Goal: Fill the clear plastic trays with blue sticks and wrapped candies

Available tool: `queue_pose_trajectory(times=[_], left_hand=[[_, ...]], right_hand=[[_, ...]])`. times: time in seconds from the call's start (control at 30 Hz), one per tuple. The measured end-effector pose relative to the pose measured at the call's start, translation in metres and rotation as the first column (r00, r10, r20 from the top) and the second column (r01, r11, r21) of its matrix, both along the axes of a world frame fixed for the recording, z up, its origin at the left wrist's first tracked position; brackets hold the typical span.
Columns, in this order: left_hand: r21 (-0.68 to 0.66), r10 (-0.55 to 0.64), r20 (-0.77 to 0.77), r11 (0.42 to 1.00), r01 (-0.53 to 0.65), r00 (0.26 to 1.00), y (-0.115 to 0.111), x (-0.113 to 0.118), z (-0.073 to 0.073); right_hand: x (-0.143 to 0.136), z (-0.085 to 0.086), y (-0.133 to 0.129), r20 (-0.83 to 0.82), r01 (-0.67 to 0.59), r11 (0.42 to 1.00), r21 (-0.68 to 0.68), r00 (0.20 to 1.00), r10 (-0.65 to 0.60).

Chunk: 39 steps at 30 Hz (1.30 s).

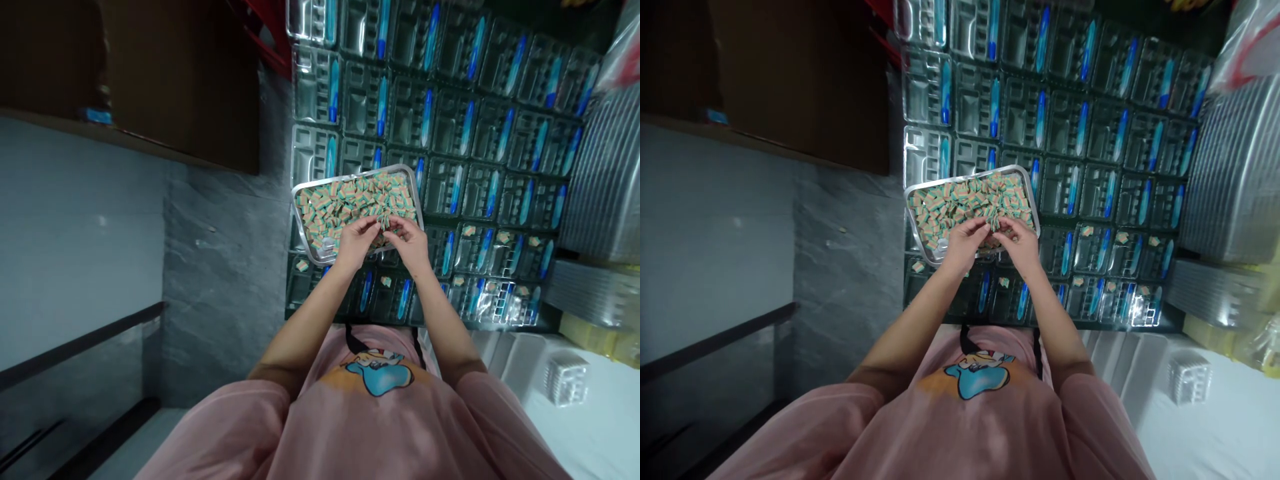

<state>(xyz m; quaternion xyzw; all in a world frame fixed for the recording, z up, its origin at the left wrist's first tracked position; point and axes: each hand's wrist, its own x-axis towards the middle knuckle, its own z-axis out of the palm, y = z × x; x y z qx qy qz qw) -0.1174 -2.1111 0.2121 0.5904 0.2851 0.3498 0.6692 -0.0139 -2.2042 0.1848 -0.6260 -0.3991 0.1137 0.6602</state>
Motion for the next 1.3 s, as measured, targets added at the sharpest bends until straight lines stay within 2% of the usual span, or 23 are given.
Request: queue_pose_trajectory(times=[0.13,0.33,0.47,0.63,0.8,0.93,1.0,1.1,1.2,1.3], left_hand=[[0.014,-0.017,-0.025,1.0,0.018,1.0,-0.002,0.002,0.003],[0.106,0.012,-0.042,0.994,-0.007,0.999,-0.001,0.006,-0.001],[0.111,-0.042,-0.085,0.993,0.051,0.995,-0.005,0.008,0.001],[0.089,-0.171,-0.13,0.979,0.183,0.977,-0.025,0.016,-0.001],[0.077,-0.257,-0.188,0.958,0.275,0.948,-0.05,0.024,-0.007],[0.034,-0.216,-0.171,0.974,0.224,0.961,-0.056,0.023,-0.008],[0.039,-0.168,-0.16,0.984,0.176,0.973,-0.053,0.02,-0.007],[0.061,-0.107,-0.15,0.991,0.117,0.983,-0.049,0.017,-0.005],[0.084,-0.059,-0.125,0.994,0.07,0.99,-0.046,0.015,-0.003],[0.09,-0.023,-0.108,0.995,0.033,0.994,-0.044,0.013,-0.001]], right_hand=[[0.001,0.002,0.0,0.003,0.052,0.999,-0.009,0.999,-0.052],[0.0,0.003,-0.001,0.005,0.014,0.999,-0.032,1.0,-0.014],[0.003,0.004,-0.012,-0.005,0.045,0.996,-0.077,0.999,-0.045],[0.005,0.002,-0.041,0.0,0.121,0.99,-0.073,0.993,-0.122],[0.021,-0.01,-0.085,-0.001,0.218,0.97,-0.109,0.976,-0.219],[0.054,-0.029,-0.117,-0.053,0.375,0.908,-0.187,0.919,-0.39],[0.069,-0.038,-0.121,-0.047,0.397,0.887,-0.237,0.907,-0.419],[0.082,-0.041,-0.111,0.017,0.339,0.905,-0.257,0.938,-0.346],[0.084,-0.035,-0.093,0.112,0.244,0.928,-0.28,0.969,-0.221],[0.085,-0.027,-0.077,0.199,0.189,0.91,-0.37,0.972,-0.121]])
